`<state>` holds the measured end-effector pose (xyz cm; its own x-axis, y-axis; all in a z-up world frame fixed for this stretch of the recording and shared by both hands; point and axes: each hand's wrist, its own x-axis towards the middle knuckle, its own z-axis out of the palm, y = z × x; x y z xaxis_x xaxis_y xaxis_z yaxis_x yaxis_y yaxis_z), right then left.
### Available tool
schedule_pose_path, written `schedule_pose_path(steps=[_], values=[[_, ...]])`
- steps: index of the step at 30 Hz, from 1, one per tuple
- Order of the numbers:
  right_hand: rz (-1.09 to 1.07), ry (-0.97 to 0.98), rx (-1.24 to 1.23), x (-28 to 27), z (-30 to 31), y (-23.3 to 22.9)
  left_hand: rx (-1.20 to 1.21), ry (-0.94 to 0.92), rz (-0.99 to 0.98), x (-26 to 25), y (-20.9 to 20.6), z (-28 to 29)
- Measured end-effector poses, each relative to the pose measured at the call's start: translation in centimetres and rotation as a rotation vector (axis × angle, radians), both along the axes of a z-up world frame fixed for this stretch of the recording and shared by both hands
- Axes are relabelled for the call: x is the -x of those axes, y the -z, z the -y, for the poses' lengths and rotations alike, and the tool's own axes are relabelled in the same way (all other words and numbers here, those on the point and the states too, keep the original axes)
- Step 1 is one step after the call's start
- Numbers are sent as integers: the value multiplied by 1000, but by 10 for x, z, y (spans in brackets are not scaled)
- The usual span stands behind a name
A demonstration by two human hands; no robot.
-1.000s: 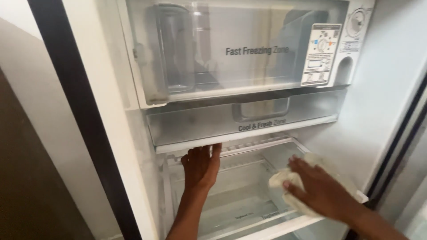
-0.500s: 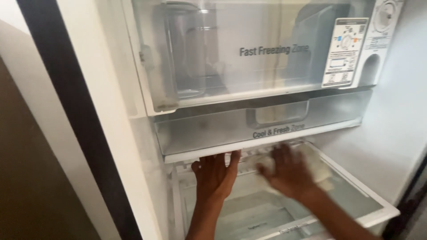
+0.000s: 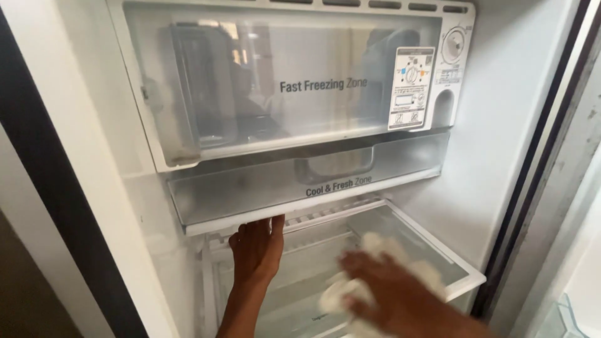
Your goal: The person cleans the interior of a refrigerator using a white cloth. They wipe the front edge and the glass surface of the 'Cool & Fresh Zone' drawer repeatedly. The camera angle is high and shaky, focusing on the hands and the drawer.
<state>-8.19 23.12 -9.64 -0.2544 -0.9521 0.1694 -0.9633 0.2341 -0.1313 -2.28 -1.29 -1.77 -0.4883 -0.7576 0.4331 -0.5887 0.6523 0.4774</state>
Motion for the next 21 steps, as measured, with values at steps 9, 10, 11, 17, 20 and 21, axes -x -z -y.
schedule_pose_path(steps=[9,10,11,17,20,21], values=[[-71,206,16,147,33,-88,385,-33,56,2,9,4],[-80,225,20,151,44,-87,329,-13,59,1,7,1],[-85,249,19,155,48,-81,270,13,66,0,5,-5],[-114,298,-107,135,90,-84,-99,39,-36,-7,-19,-13],[-49,259,-105,91,98,-90,-65,16,-20,-4,-14,-11],[-50,260,-105,70,93,-93,-66,16,-21,-1,-11,-5]])
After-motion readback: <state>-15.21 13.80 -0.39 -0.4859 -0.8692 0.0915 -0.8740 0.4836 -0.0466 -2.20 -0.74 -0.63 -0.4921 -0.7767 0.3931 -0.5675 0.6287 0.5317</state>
